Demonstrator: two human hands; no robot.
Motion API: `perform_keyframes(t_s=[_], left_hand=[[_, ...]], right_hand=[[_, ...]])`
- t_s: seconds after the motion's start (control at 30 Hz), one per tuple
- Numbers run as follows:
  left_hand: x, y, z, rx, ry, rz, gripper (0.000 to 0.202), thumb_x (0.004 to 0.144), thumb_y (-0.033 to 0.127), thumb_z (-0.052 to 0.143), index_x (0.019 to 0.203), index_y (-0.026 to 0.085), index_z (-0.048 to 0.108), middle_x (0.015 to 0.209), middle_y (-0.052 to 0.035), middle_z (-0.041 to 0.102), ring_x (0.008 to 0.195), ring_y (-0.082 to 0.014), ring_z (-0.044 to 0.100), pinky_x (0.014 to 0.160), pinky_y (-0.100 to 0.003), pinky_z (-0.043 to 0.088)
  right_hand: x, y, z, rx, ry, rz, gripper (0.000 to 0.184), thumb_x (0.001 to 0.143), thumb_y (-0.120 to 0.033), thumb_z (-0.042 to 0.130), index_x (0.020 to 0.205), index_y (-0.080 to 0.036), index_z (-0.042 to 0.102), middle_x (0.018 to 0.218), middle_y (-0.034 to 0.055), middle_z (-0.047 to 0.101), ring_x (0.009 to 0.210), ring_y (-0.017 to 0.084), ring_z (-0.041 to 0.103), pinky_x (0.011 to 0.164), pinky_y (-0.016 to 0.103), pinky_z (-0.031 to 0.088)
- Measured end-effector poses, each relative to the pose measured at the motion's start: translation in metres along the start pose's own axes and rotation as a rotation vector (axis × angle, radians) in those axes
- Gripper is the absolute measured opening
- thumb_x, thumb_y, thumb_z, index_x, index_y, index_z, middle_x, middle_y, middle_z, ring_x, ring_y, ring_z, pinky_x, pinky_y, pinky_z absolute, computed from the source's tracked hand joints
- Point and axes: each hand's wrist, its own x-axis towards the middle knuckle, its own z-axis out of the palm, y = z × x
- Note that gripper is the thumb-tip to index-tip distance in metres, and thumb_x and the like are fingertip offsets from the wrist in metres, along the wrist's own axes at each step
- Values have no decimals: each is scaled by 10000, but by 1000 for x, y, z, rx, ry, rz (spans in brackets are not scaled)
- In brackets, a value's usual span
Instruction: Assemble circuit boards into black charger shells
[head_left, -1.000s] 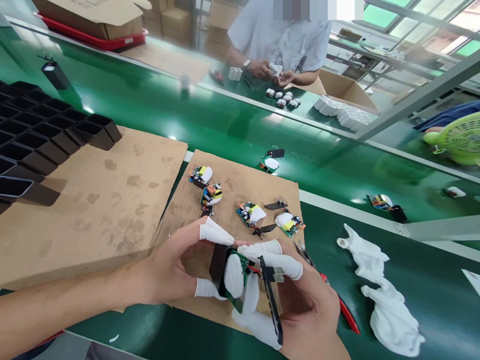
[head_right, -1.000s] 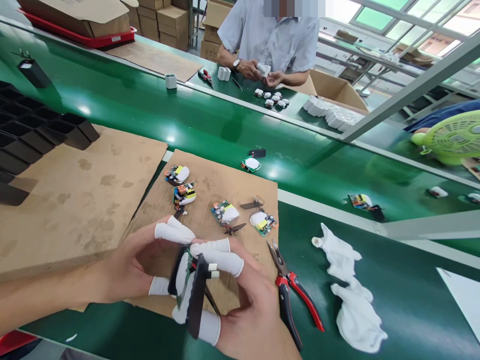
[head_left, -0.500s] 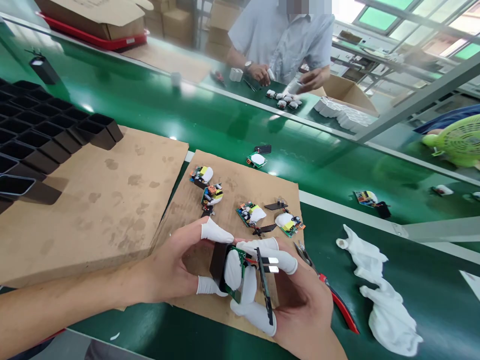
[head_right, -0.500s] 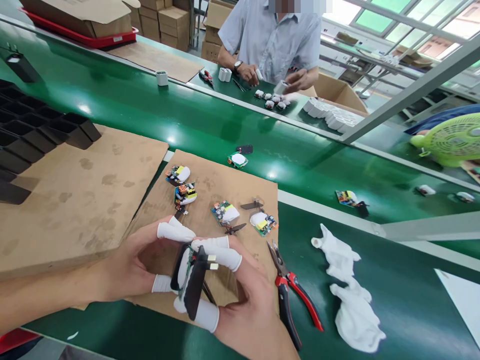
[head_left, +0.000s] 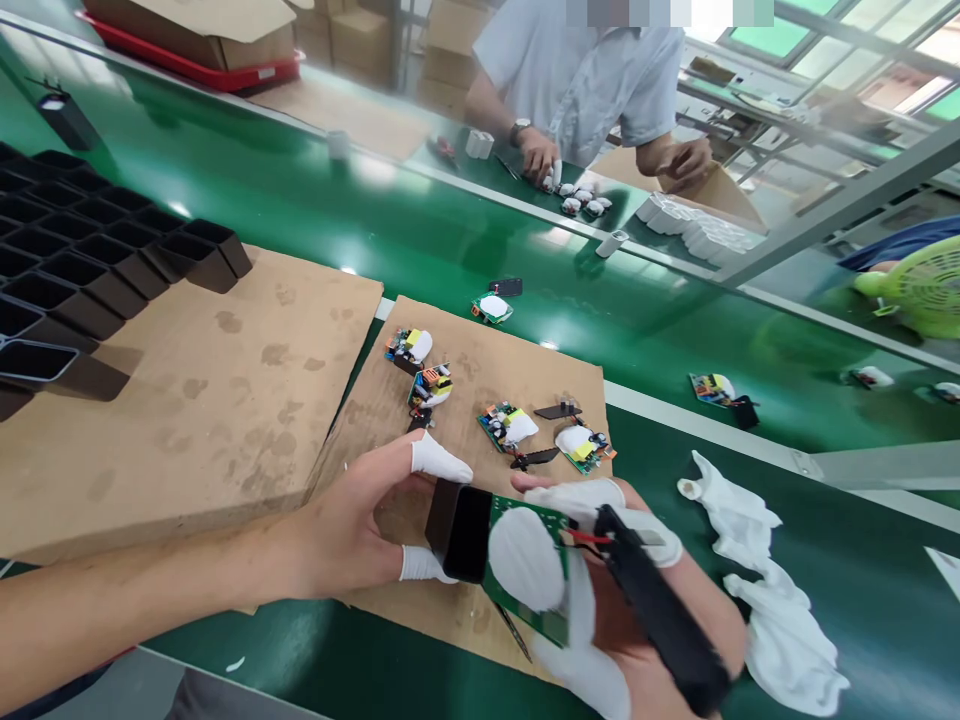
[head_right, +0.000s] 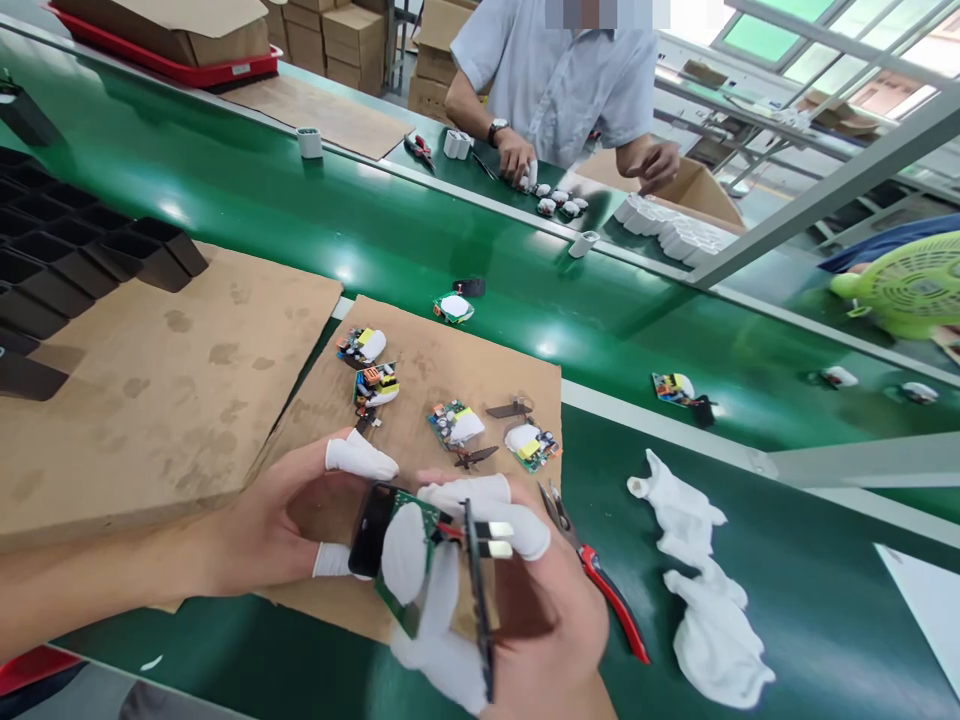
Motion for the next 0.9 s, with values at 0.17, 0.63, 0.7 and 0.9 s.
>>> perform_keyframes(t_s=[0.17, 0.63, 0.7, 0.9], left_hand=[[-1, 1, 1, -10, -3, -22, 566, 801, 211, 1035, 1294, 214, 757, 1226, -95, 777, 1139, -251, 792, 1043, -349, 675], [-2, 1, 0, -32, -20, -48, 565, 783, 175, 1020, 1281, 266, 770, 1189, -54, 762, 1106, -275, 782, 991, -396, 675], [-3, 0, -1, -28, -24, -48, 575, 775, 171, 1017, 1284, 279, 773, 1189, -51, 762, 1105, -283, 789, 994, -408, 677], [-1, 2, 0, -18, -19, -50, 544, 782, 172, 1005, 1266, 270, 776, 1187, -55, 779, 1098, -284, 789, 998, -418, 677]], right_hand=[[3, -3, -3, 33, -24, 21, 593, 798, -369, 1025, 1339, -294, 796, 1221, 155, 834, 1099, 449, 847, 915, 545, 752], [2, 1, 5, 4, -91, 1, 682, 824, -144, 994, 1427, -348, 748, 1259, 78, 814, 1083, 315, 813, 937, 428, 705], [0, 4, 5, 4, -101, -5, 704, 834, -111, 978, 1450, -349, 734, 1293, 81, 800, 1128, 309, 797, 975, 430, 692], [-4, 9, 6, 22, -131, 18, 716, 872, -90, 934, 1499, -353, 710, 1362, 109, 752, 1211, 336, 773, 1003, 486, 692]])
